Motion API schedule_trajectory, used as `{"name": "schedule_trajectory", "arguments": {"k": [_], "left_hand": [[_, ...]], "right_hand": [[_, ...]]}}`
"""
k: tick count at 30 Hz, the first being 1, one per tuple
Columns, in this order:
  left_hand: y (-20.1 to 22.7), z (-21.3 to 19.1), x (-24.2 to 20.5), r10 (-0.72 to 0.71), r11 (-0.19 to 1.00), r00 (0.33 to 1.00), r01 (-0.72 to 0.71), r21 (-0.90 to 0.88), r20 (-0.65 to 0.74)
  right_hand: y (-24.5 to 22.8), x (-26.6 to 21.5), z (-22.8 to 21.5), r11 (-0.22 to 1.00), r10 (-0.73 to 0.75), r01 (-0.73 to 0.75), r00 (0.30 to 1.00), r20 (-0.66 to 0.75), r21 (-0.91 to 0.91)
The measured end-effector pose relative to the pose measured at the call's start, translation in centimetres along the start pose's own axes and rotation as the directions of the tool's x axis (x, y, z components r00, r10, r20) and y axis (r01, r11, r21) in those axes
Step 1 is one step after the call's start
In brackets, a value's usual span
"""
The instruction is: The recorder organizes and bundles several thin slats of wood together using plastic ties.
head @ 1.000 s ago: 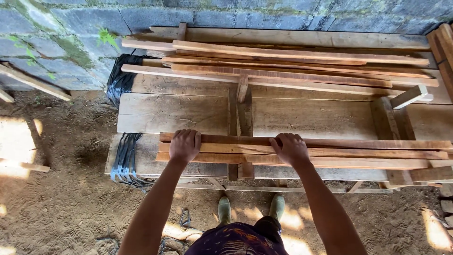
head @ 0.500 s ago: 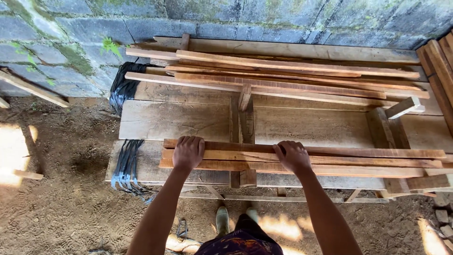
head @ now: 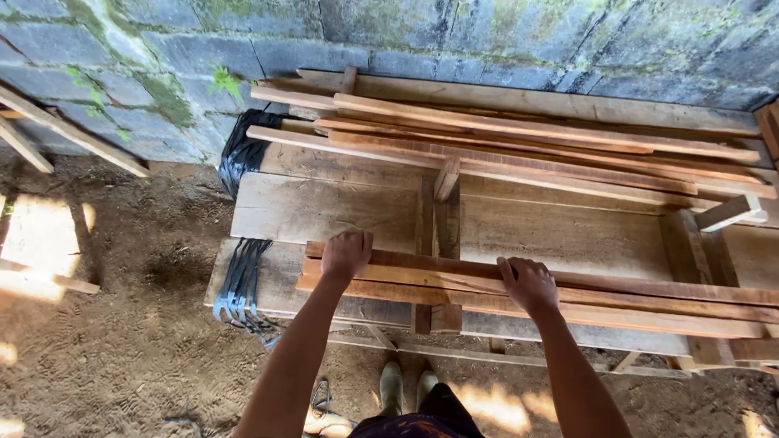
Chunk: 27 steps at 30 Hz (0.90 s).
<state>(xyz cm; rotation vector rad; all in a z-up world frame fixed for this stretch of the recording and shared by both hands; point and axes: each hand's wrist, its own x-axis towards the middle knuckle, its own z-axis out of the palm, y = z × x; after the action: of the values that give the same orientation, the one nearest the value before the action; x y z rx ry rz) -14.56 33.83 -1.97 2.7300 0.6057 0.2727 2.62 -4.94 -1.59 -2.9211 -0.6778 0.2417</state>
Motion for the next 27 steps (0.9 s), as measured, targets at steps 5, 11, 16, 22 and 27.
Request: {"name": "schedule_trajectory", "arguments": {"k": [5, 11, 16, 22, 27], "left_hand": [[0.6, -1.1, -0.2, 0.054, 0.999, 0.999, -0.054, -0.001, -0.005], [0.0, -0.5, -0.8, -0.031, 0.995, 0.996, 0.023, -0.097, -0.089], [-0.2, 0.2, -0.7, -0.025, 0.994, 0.996, 0.015, -0.106, -0.089], [-0.2, 0.0, -0.7, -0.047, 0.990, 0.995, 0.034, -0.135, -0.092], [-0.4, 0.9, -0.5, -0.068, 0.991, 0.995, 0.058, -0.117, -0.080]], "right_hand": [[-1.0, -0.5, -0.8, 0.997, -0.066, 0.060, 0.985, -0.157, -0.038], [-1.6, -0.7, -0.4, 0.993, -0.107, 0.086, 0.952, -0.285, -0.085], [-0.7, -0.5, 0.3, 0.995, 0.061, -0.064, 0.997, -0.044, -0.070], [-1.0, -0.5, -0.3, 0.996, 0.072, -0.072, 0.997, -0.006, -0.052], [-1.1, -0.6, -0.9, 0.998, 0.053, -0.054, 0.998, -0.013, -0.015]]}}
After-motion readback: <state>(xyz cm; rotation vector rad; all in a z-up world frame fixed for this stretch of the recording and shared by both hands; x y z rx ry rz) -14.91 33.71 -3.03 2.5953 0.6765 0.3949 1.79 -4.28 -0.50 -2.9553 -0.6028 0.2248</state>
